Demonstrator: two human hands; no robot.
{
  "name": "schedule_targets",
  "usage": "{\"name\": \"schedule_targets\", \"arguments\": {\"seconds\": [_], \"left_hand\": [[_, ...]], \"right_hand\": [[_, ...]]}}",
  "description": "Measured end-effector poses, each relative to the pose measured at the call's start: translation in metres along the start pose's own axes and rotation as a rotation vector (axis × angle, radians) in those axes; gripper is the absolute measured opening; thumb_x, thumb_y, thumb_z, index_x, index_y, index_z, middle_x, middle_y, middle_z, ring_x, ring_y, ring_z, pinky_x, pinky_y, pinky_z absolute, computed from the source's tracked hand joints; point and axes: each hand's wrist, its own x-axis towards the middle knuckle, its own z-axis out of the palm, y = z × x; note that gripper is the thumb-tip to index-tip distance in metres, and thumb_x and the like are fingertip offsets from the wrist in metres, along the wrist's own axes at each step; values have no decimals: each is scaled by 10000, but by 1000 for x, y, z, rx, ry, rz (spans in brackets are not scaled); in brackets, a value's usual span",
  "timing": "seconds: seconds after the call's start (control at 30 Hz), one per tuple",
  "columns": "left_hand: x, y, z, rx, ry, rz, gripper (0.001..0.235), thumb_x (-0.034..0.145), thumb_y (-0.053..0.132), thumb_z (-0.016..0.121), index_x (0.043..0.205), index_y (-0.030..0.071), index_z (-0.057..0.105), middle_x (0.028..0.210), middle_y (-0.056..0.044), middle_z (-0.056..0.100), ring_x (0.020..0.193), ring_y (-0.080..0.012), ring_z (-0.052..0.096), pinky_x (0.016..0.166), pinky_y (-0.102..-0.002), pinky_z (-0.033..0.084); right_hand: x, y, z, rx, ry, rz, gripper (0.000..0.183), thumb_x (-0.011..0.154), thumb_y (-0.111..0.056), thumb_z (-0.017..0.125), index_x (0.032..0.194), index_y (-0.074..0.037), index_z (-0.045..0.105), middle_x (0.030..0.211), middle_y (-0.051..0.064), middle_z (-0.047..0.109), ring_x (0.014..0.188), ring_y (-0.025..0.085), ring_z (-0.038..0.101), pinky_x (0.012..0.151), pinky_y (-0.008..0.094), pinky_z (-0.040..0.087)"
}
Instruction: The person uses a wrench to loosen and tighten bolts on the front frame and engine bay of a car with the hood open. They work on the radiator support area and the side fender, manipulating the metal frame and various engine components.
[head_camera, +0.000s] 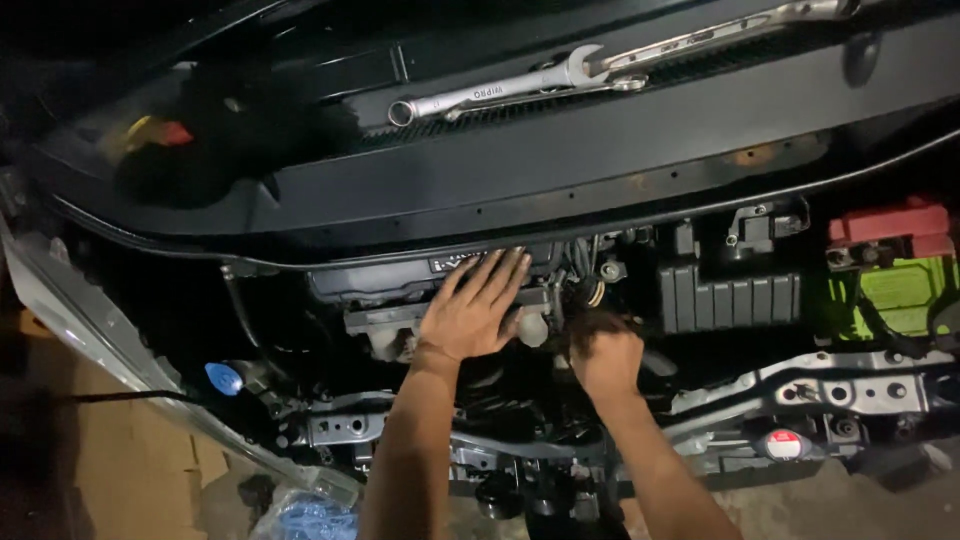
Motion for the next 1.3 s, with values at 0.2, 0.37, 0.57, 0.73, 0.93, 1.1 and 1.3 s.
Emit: {"name": "schedule_targets", "arguments": {"seconds": [0.2,0.37,0.57,0.73,0.93,1.1,1.3], "left_hand": [[2,1,2,33,-26,-7,665,981,512,410,1566,198,450,1611,-25,445,1467,-193,441,1225,-434,330],[4,-2,-3,45,13,-4,649,989,492,408,1557,181,461,1607,-37,459,1458,-189,460,1218,-431,338],[4,-2,-3,56,11,-1,618,1024,501,317,1525,187,499,1590,-40,472,1459,-188,450,1221,-425,328],[4,-1,-2,40,18,-7,639,999,501,369,1545,186,477,1602,-43,461,1466,-192,447,1232,-427,319],[5,-3,-4,32,22,12,658,951,489,465,1530,178,490,1583,-51,479,1455,-206,458,1217,-438,340],[4,-1,-3,16,7,-1,661,958,487,457,1546,185,474,1582,-44,481,1462,-199,450,1226,-438,324],[3,-2,-1,14,20,0,632,985,483,404,1538,186,486,1584,-34,484,1446,-195,470,1221,-435,336]], "right_hand": [[-3,22,33,-121,-4,8,251,784,-325,739,594,-160,744,520,86,649,519,332,658,456,376,460],[-14,13,16,17,148,-55,199,672,-224,775,552,-78,714,419,120,565,391,377,552,397,372,395],[-19,35,-53,211,492,-72,275,616,-108,867,874,-51,788,754,185,736,719,421,706,611,497,557],[59,15,-120,149,499,77,302,954,-252,809,947,43,747,792,251,700,752,508,692,616,547,547],[85,26,-113,375,320,235,331,781,-91,835,956,166,720,852,380,681,894,586,675,693,632,544],[67,11,-132,381,295,232,353,730,-9,826,1033,141,726,886,361,692,885,582,678,692,583,573],[48,-18,-121,224,445,-47,423,760,-63,884,1093,134,713,952,316,692,959,524,666,778,541,564]]}}
